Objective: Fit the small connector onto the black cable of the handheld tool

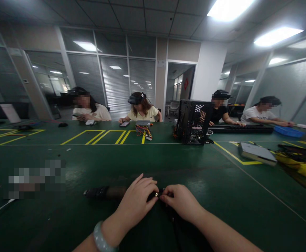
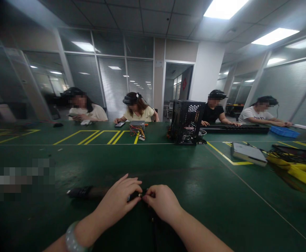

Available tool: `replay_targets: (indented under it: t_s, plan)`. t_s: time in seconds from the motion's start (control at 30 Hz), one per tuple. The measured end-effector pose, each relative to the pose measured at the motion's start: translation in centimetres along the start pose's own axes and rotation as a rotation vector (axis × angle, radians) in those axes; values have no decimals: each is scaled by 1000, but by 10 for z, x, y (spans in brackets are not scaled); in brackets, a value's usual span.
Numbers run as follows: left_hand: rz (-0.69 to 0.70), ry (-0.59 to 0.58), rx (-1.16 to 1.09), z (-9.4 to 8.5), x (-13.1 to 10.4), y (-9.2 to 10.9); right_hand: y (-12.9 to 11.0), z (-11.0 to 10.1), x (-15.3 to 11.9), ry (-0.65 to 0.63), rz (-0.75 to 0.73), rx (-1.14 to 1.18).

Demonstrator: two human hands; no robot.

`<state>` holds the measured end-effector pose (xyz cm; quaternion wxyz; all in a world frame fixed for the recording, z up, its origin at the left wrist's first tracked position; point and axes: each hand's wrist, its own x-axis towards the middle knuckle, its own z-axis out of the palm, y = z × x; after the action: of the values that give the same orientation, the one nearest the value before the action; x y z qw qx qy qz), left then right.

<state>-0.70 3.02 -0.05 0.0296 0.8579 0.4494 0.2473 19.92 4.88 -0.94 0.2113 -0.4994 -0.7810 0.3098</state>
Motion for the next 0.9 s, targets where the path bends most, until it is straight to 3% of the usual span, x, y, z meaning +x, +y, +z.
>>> replay_targets:
  t_s: [0.9]
  plan:
    - [-13, -3, -3, 0, 0, 4, 1, 0, 0, -6, -2, 12]
